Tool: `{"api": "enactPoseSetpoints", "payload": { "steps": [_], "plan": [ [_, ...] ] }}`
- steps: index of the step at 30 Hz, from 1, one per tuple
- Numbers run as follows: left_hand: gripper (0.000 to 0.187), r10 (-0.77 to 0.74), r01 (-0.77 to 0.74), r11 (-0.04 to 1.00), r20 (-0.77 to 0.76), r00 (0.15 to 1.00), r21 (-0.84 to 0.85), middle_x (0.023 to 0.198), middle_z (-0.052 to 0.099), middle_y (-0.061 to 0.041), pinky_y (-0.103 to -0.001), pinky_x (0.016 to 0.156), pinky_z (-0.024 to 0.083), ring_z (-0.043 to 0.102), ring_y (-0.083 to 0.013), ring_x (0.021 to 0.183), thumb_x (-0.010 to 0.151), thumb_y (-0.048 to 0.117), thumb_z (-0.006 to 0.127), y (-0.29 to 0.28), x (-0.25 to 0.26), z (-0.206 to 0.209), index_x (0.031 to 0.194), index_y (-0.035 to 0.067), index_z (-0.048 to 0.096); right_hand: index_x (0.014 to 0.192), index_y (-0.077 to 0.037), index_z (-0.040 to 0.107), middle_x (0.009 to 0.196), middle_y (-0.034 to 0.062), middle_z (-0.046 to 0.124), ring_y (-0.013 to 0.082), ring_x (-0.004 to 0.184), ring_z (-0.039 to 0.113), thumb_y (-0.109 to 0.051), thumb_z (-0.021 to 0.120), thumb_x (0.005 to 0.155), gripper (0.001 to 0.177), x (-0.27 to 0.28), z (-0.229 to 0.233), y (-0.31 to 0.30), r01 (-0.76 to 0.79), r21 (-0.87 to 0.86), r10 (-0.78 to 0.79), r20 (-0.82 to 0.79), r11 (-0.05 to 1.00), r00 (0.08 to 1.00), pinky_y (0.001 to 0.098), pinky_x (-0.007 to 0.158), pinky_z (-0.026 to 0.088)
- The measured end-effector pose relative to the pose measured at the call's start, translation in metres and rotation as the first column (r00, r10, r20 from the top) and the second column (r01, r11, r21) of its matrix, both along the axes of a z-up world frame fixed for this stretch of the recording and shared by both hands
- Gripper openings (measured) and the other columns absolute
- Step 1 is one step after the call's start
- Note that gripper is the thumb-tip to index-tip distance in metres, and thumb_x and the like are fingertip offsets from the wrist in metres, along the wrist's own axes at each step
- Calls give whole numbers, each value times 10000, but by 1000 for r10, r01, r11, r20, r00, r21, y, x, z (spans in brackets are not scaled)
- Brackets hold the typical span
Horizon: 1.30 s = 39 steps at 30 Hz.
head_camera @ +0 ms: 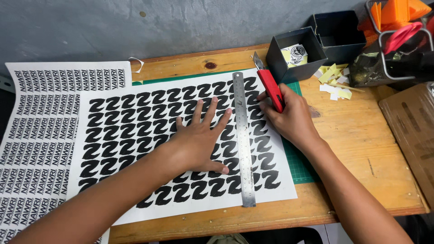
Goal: The person uses a metal ruler and a red utility knife to cut a sheet of black 'Z' stickers on a green cutting mat. They align the ruler, score the paper, and peel away the cut strip to separate the stickers.
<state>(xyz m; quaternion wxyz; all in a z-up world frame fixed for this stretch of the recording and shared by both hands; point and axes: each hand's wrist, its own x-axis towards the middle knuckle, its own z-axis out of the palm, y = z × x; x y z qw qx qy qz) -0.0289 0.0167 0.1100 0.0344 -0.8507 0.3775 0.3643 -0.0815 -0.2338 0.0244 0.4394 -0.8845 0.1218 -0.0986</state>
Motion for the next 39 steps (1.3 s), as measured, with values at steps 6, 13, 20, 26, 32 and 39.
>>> {"api": "enactPoseSetpoints", "payload": {
  "steps": [6, 13, 20, 26, 32, 39],
  "plan": [
    [1472, -11, 12, 1000, 37, 999, -13, 1925, -169, -297, -1021, 1124, 95, -138, -617, 1739, 854, 789, 859, 12, -1, -3, 1884, 178, 3, 1129, -124, 743, 1134, 63, 868, 410, 978, 778, -123, 902, 922, 261, -4, -4, -1, 3, 6, -3, -10, 1000, 1000, 449, 831, 516],
    [1437, -28, 30, 999, 69, 997, -17, 1953, -134, -206, -984, 1179, 102, -112, -549, 1767, 819, 820, 872, 28, 8, -6, 1882, 276, 73, 1054, -92, 706, 911, 142, 763, 392, 830, 717, -110, 922, 915, 258, -3, 1, -2, 32, 4, -32, 66, 999, 997, 432, 775, 516],
    [1382, -27, 30, 999, 87, 996, -35, 1973, -41, -140, -917, 1266, 106, -54, -471, 1794, 800, 825, 887, 33, 17, 8, 1868, 318, 172, 1047, -29, 676, 848, 183, 672, 413, 788, 682, -72, 907, 943, 257, -7, -29, -21, 93, -78, -87, 70, 993, 994, 444, 742, 496],
    [1381, -21, 33, 993, 110, 994, -111, 1958, 23, -180, -917, 1265, 91, -3, -501, 1778, 781, 872, 868, 40, 17, 2, 1854, 270, 241, 1044, -64, 726, 838, 179, 731, 403, 796, 728, -98, 939, 891, 265, -8, -27, -6, 79, 49, -80, 17, 996, 997, 428, 743, 515],
    [1487, -64, 119, 936, 173, 983, -331, 1926, 89, -251, -903, 1259, -11, 20, -525, 1756, 750, 950, 836, 30, 3, -31, 1841, 138, 234, 1046, -59, 741, 858, 166, 783, 388, 816, 763, -112, 950, 872, 277, -6, -19, 5, 77, 103, -73, -42, 992, 996, 417, 744, 548],
    [1567, -87, 182, 895, 241, 967, -406, 1912, 133, -281, -855, 1278, -89, 56, -473, 1769, 746, 1036, 736, 17, 5, -43, 1820, 21, 214, 1025, -45, 727, 806, 169, 777, 378, 676, 741, -94, 943, 911, 249, -5, -24, 5, 67, 43, -67, -8, 997, 998, 387, 668, 520]
  ]
}}
